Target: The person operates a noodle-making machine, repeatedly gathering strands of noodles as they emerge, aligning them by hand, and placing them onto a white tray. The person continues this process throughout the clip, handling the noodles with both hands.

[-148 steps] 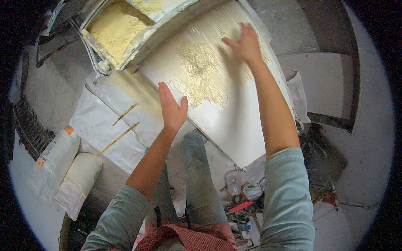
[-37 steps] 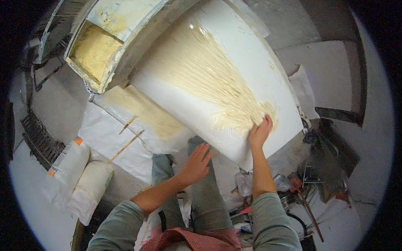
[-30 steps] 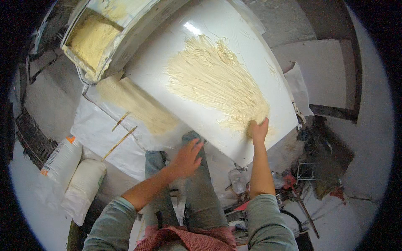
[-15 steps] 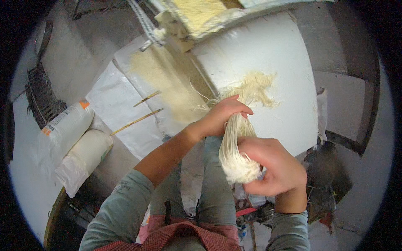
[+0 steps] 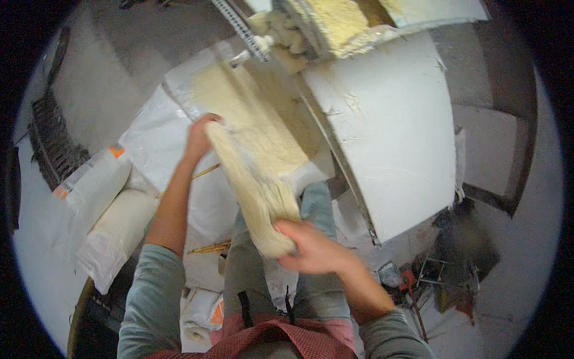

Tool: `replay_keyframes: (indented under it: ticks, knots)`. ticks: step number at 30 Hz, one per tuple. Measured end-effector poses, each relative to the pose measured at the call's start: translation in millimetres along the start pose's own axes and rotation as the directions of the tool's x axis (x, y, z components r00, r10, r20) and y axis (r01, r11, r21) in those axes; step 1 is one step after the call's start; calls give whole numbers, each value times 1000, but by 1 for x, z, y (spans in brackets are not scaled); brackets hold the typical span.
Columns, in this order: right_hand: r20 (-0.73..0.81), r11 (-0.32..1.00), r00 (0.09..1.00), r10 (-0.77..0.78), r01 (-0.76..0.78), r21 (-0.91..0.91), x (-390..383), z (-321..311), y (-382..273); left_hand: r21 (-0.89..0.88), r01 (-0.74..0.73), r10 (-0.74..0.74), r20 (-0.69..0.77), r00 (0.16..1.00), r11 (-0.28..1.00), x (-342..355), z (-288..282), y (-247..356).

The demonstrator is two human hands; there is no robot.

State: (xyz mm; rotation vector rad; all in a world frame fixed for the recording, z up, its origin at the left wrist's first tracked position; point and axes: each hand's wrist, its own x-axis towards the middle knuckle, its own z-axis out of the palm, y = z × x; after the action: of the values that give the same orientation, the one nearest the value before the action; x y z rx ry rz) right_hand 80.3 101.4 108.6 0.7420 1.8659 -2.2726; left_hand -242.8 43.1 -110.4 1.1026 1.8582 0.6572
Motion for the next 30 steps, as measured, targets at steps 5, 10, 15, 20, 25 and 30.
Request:
replay_keyframes:
  ticks: [5,10,15,20,25,30]
  knots:
    - [-479,921,877,31,-211,-327,13,19,95,601,194,-17,-287,958,775,22,-30,-41]
    - [-889,877,457,22,-436,-203,15,-82,141,436,39,-21,-48,999,899,10,39,-16]
    - [-805,749,589,-63,-506,-428,27,-160,171,189,-21,16,28,999,982,-11,139,65]
    - [-681,801,732,-8,-403,-443,23,-198,144,16,-120,121,-119,985,993,7,178,148]
    - [-656,921,722,-222,-66,-384,78,-294,112,127,-186,214,-250,944,974,50,197,195]
    - [-774,763,582,-248,-375,-527,77,-401,106,351,-56,126,-178,976,935,79,226,220]
